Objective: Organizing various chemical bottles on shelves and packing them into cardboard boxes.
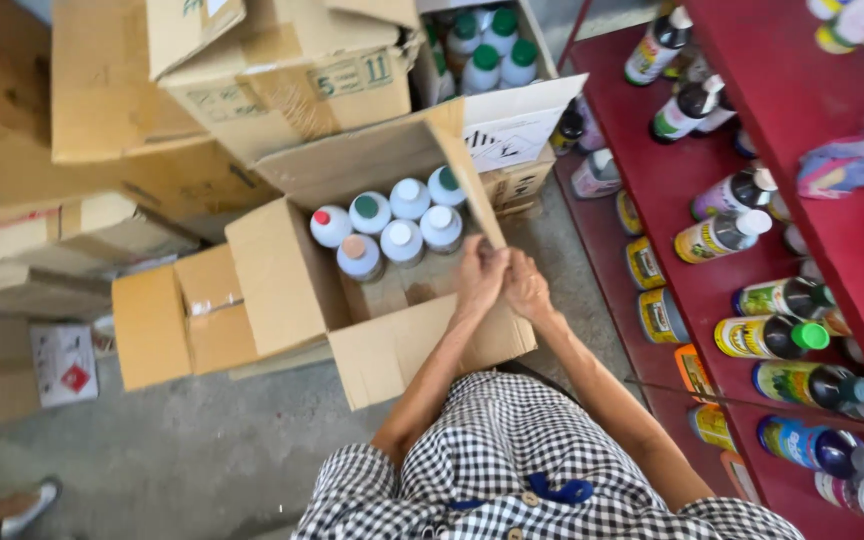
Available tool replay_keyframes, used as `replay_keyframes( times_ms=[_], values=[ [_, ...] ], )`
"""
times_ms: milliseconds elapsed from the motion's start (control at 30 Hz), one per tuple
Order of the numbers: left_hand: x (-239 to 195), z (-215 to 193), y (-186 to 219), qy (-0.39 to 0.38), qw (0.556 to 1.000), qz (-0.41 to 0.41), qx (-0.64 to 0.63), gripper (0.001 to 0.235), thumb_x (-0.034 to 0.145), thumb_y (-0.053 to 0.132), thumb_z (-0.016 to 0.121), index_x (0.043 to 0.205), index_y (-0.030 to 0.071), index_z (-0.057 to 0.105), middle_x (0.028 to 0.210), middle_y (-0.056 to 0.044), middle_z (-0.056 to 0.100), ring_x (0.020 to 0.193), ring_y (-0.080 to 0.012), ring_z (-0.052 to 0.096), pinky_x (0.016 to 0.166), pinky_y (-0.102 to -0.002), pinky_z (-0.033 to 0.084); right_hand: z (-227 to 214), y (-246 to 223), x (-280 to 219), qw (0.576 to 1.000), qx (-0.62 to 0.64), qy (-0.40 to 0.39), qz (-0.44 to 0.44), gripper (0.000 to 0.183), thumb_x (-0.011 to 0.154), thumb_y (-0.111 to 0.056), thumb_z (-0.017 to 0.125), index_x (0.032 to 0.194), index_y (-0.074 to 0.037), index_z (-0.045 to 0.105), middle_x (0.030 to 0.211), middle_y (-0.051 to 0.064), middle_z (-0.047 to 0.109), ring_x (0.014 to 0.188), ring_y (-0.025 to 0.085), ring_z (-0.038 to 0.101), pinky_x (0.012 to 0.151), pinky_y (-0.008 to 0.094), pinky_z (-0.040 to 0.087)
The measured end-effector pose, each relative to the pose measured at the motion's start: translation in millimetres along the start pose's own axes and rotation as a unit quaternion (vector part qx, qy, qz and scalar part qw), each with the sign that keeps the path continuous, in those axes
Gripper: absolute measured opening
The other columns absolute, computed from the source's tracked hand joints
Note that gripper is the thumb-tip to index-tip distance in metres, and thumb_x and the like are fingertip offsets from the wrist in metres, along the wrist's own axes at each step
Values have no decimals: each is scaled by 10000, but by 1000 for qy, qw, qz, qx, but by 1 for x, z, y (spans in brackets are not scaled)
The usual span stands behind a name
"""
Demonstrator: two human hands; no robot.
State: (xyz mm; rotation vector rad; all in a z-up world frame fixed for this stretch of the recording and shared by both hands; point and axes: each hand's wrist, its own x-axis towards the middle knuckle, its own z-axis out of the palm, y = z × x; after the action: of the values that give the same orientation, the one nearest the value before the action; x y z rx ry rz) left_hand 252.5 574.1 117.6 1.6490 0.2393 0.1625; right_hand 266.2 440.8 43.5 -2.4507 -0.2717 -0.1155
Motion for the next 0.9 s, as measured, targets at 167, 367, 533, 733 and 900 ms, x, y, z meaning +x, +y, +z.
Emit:
replay_keyframes(
  times_ms=[167,367,533,733,900],
  values=[
    [-17,28,8,-72,984,82,143,574,976,349,630,1467,75,513,1303,-217,634,1166,-356,652,1004,-432,524,28,93,6,993,114,-2,-28,302,1043,-301,483,1175,-98,662,1035,211,727,919,381,713,792,463,583],
    [-31,14,-21,-150,941,15,303,658,915,326,674,1491,81,471,1427,-270,504,1293,-422,523,1089,-503,431,-15,59,22,859,418,-60,290,561,1138,-481,394,1239,40,575,1097,254,705,902,372,731,811,497,606],
    [-43,-26,-51,-153,849,-7,505,728,807,363,779,1402,73,476,1424,-240,475,1360,-401,417,1068,-652,258,-15,86,41,690,553,-108,455,586,1064,-548,342,1437,-99,390,1263,194,634,1009,354,695,877,582,558],
    [-37,-44,-29,-164,872,-38,460,777,727,461,832,1402,176,573,1344,-58,643,1303,-262,541,1072,-539,358,24,125,50,612,545,-119,560,438,1050,-528,452,1293,-173,533,1113,88,617,892,244,605,908,573,540],
    [-18,-42,-17,-209,822,-124,514,745,645,533,893,1233,128,679,1214,-92,676,1186,-279,600,1032,-503,396,20,95,59,655,412,-3,634,340,956,-310,718,1185,-119,555,1074,123,638,939,282,617,894,582,588]
  ],
)
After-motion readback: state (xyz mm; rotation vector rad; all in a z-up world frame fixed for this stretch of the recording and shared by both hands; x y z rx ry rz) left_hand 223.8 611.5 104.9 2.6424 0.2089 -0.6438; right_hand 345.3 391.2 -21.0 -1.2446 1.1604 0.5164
